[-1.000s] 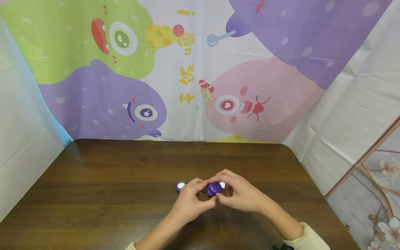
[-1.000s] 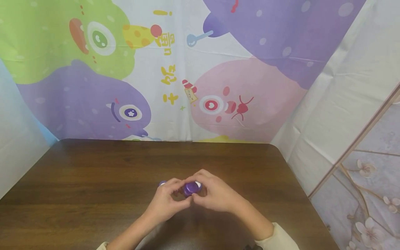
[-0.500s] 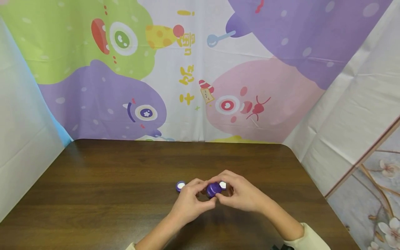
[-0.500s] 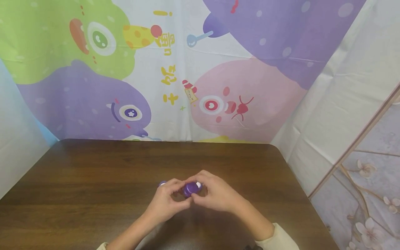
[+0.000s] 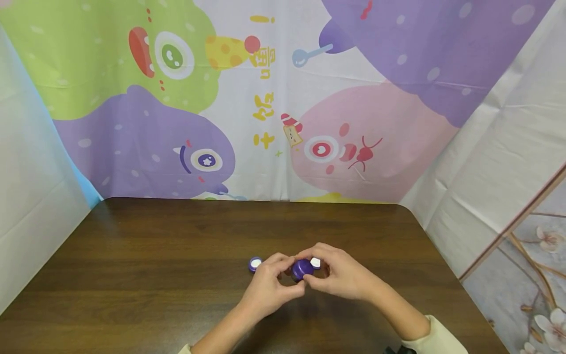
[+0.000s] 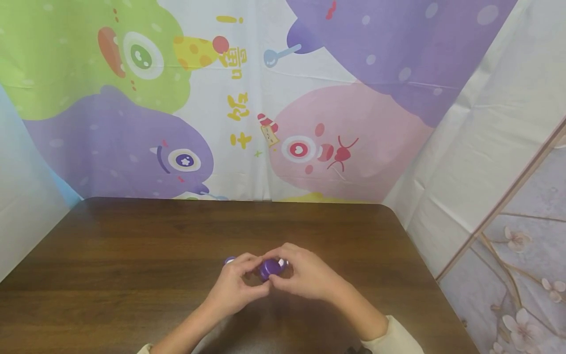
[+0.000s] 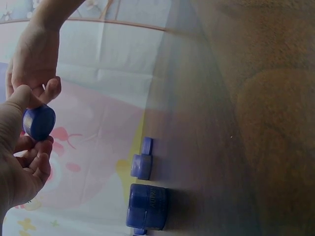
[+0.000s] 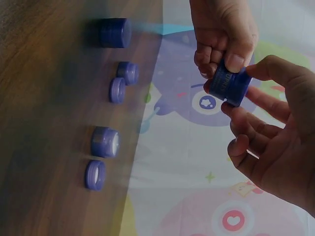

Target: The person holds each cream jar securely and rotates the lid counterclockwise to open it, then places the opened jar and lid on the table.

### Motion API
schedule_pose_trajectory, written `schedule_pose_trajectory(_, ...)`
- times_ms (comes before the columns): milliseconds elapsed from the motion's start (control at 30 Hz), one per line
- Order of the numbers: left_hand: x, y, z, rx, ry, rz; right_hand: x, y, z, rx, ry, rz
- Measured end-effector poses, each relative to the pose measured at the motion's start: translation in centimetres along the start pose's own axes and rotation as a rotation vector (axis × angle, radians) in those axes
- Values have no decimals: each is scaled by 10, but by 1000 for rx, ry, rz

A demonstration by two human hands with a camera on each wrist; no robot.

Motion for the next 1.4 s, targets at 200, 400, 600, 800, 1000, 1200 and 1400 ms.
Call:
schedule_pose_trajectory(200, 0, 1, 1, 18, 11, -6, 0, 1, -1, 15, 19, -24)
schedule_pose_trajectory(400, 0, 0, 1, 9, 11, -9, 0, 2, 0, -3, -51, -4)
schedule_pose_trajectory(600, 0, 0, 1, 6, 19, -18, 0, 1, -1, 6, -4, -31)
schedule_pose_trajectory(800, 0, 0, 0, 12, 22, -16, -1, 2, -1, 6, -29, 4)
schedule_pose_trajectory(1000, -2, -1, 0, 24, -11, -11, -1, 1, 1, -26, 27, 13)
schedule_pose_trajectory(1200, -1, -2, -2, 30, -35, -20, -1, 0, 1, -17, 63, -24)
schedule_pose_trajectory(1400, 0, 0, -1, 41, -9, -62, -1, 3, 0, -102, 32, -67)
Point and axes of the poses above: each hand's wrist, its own x-axis towards the middle knuckle, its own y-axis out of the back of the hand, z = x × y, the point moved 1 cm from there along x, towards the middle knuckle, and after that the axes turned 4 degrees about -x, right-handed, at the moved point
